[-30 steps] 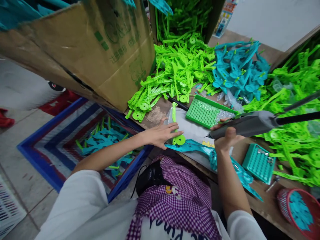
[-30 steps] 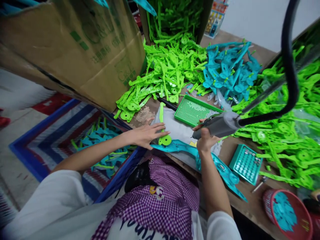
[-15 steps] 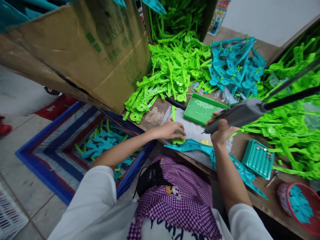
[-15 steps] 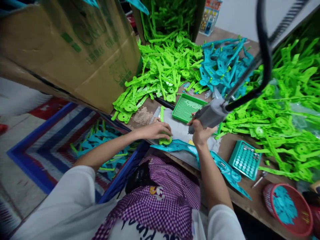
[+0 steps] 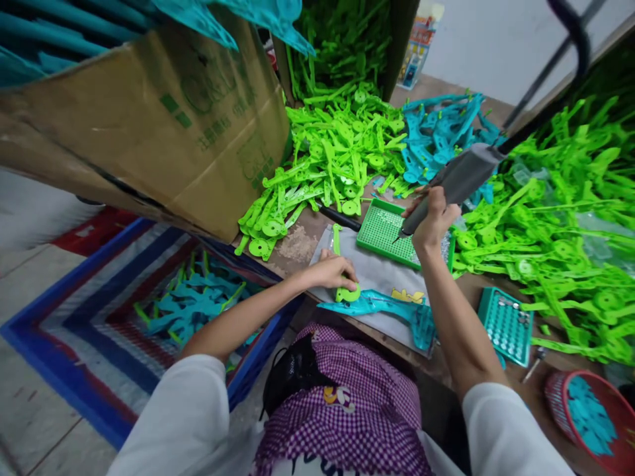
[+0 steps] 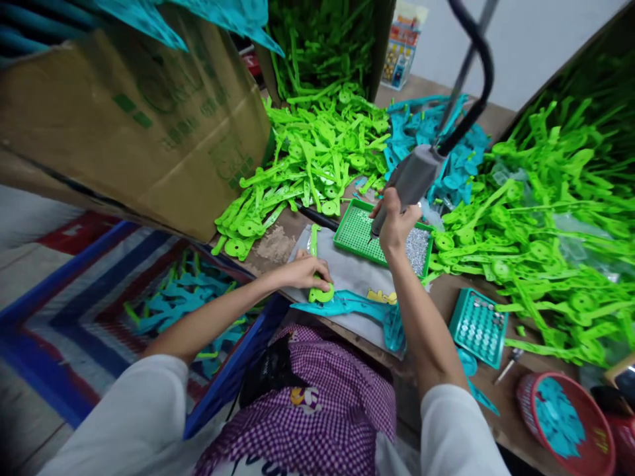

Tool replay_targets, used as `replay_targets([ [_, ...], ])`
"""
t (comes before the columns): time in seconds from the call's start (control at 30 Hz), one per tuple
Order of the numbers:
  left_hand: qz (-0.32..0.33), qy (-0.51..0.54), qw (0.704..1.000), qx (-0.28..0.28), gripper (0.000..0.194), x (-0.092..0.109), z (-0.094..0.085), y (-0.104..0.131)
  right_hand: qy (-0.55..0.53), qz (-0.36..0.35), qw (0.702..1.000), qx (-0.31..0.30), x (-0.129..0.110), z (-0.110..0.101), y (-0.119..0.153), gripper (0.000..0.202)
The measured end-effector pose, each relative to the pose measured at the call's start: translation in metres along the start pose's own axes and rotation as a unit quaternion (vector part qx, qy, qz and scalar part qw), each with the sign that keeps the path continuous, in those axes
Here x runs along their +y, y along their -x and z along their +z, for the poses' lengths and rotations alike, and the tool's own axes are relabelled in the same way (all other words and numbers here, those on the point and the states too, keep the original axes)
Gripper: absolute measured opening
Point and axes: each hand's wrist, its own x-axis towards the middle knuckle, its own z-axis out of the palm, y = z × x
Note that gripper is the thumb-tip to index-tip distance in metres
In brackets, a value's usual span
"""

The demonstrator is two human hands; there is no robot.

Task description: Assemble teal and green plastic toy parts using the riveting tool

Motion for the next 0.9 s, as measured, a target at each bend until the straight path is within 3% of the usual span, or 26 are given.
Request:
replay_targets([
  [0.2,0.007,-0.004,1.0,0.008,0.019,0.001,0.001,0.002,0.027,-0.01,1.0,-0.012,0.042,0.019,-0.036,0.043],
  [0.4,-0.002,0.007,1.0,-0.004,0.018,0.004,-0.004,0.002,0.019,-0.002,1.0,-0.013,0.07,0.024,-0.045,0.044],
  [0.63,0.0,0.02,0.999,-0.025,0.017,0.005,-0.008,-0.003,0.019,0.003,1.0,-0.016,0.084,0.023,-0.048,0.046],
  [0.9,0.016,0.022,1.0,-0.011,0.02,-0.001,-0.003,-0.003,-0.007,0.002,1.0,-0.027,0.08,0.022,-0.048,0.042],
])
